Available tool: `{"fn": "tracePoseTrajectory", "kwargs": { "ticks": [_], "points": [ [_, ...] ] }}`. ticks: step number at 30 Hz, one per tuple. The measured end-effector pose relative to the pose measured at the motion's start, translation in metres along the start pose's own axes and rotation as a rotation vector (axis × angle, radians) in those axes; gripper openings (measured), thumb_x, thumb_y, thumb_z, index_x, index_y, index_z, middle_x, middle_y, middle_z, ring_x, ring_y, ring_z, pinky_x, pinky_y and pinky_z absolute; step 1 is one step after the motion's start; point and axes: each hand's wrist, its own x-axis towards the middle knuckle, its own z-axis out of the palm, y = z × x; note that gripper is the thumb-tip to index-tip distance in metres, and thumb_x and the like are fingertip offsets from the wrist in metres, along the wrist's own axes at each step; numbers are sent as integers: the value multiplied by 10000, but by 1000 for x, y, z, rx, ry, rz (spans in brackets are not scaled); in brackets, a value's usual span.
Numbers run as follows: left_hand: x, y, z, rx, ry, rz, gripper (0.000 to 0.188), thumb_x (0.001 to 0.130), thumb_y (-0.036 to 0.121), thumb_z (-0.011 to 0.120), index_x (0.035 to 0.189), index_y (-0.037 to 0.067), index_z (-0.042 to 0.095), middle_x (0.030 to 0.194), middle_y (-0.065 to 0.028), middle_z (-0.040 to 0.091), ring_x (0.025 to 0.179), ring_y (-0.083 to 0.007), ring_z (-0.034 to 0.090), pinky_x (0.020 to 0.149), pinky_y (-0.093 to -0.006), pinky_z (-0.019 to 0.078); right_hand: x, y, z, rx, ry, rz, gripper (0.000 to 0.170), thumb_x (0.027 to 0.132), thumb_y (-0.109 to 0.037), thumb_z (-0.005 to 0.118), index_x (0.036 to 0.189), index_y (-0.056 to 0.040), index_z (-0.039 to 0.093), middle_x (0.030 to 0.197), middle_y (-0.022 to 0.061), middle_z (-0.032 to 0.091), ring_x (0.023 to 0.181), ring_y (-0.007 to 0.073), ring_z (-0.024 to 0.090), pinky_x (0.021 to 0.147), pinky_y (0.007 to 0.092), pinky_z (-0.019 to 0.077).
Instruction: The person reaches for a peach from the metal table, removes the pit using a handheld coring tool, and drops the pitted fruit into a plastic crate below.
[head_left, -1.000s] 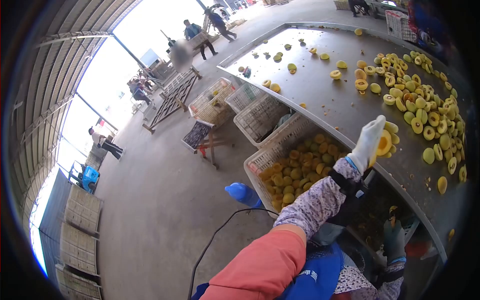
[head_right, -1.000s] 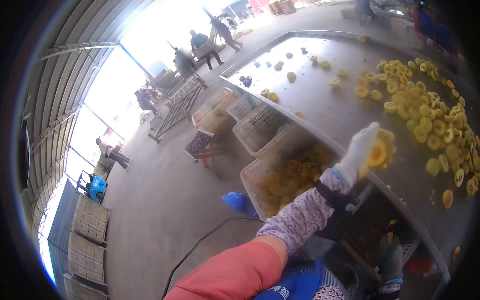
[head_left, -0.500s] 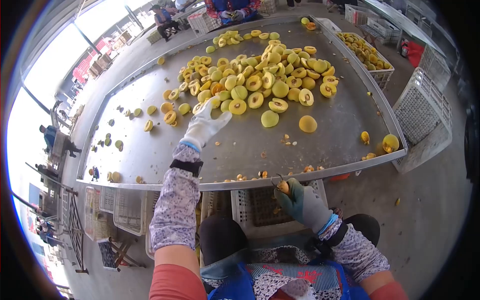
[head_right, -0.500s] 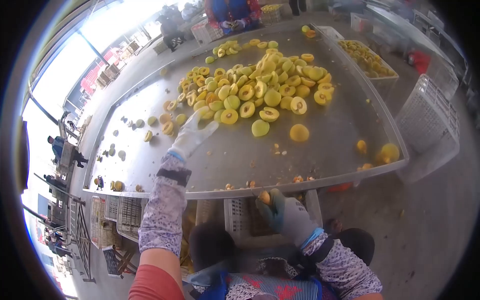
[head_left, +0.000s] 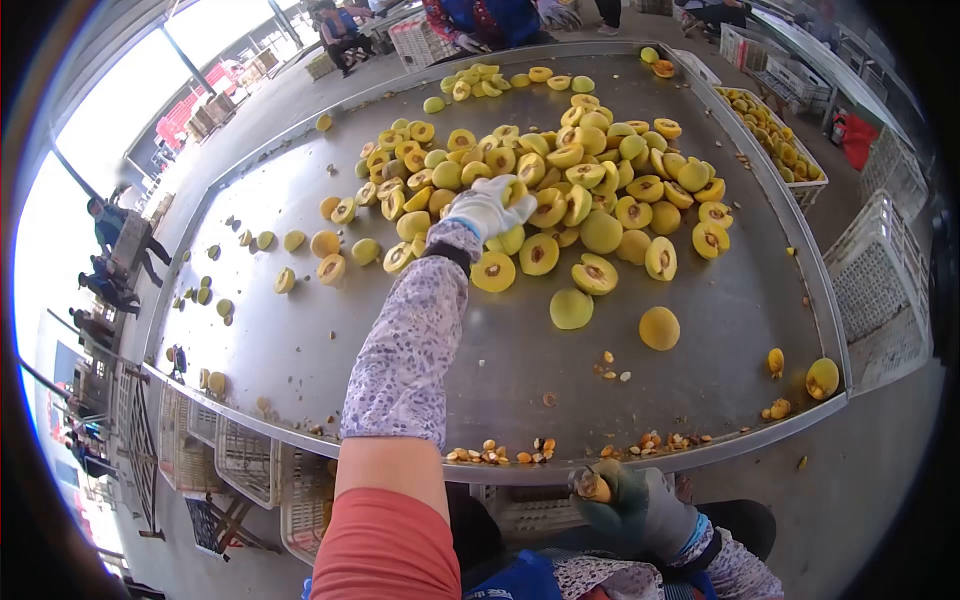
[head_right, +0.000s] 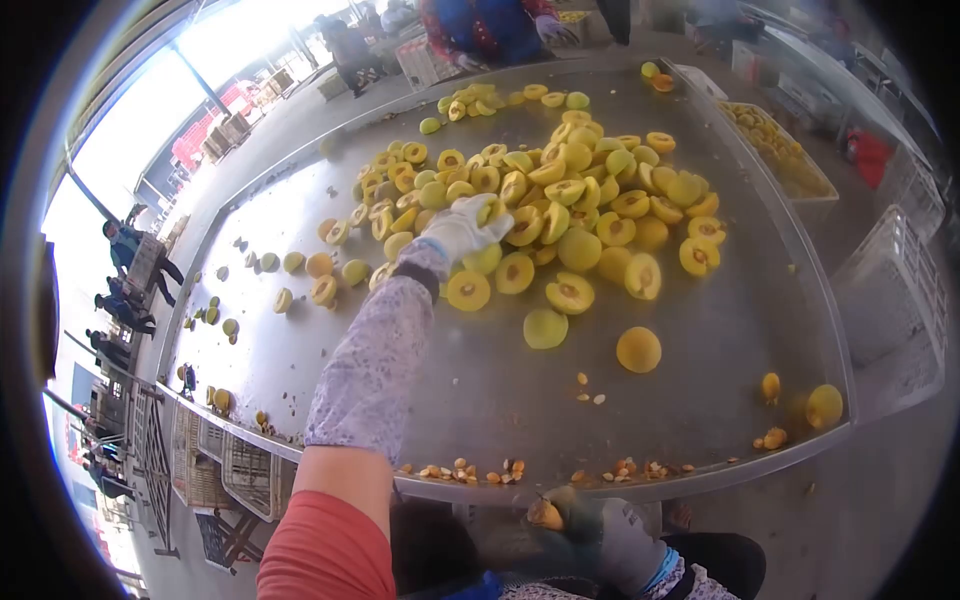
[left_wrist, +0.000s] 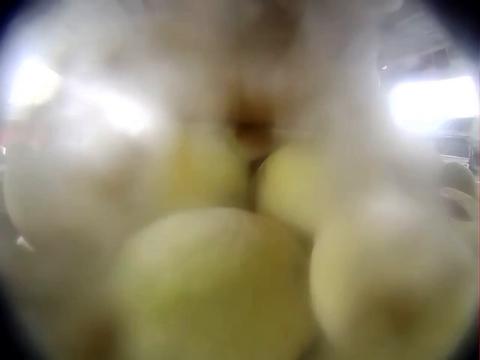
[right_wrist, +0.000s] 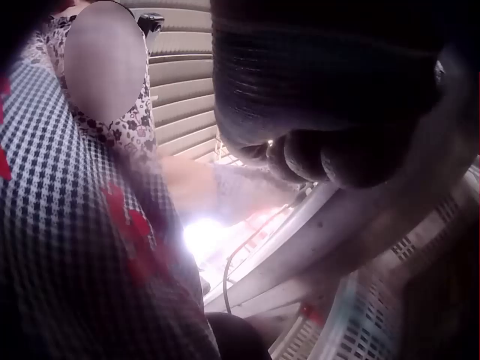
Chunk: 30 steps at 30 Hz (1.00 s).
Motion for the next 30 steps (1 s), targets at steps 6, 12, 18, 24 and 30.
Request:
{"fn": "tracePoseTrajectory", "kwargs": {
  "ticks": [6,12,18,24,30],
  "points": [
    [-78,0,16,-19,-202,384,754,876,555,600,1495,176,396,1490,-168,414,1350,-361,443,1121,-421,364,33,-22,-6,276,-95,28,172,878,-121,694,1007,-36,618,805,82,660,709,182,666,655,300,541],
    [-83,-102,-35,-221,530,196,672,845,427,717,1384,88,500,1227,-206,641,1171,-365,589,1009,-414,467,31,-18,-8,728,-9,264,125,856,0,615,979,-11,601,919,73,679,748,85,611,690,280,529],
    [-45,-294,-25,-413,446,-479,938,797,547,749,1544,175,321,1579,-178,281,1350,-360,444,1110,-392,393,38,-23,-12,883,-24,352,164,957,-69,574,1109,-6,588,803,9,614,660,68,571,590,238,470],
    [-18,-157,-12,-170,182,-138,772,820,626,651,1474,272,443,1635,-147,180,1432,-461,255,1182,-464,288,47,-24,-7,829,10,335,176,967,-98,594,1116,-6,573,814,-6,592,663,56,550,610,229,469],
    [-59,-28,9,34,-78,159,801,823,604,659,1486,221,420,1618,-165,193,1451,-451,209,1193,-506,243,45,-27,-10,740,55,329,157,948,-166,654,1029,-44,595,683,-37,567,630,36,536,559,235,446]
  ]
}}
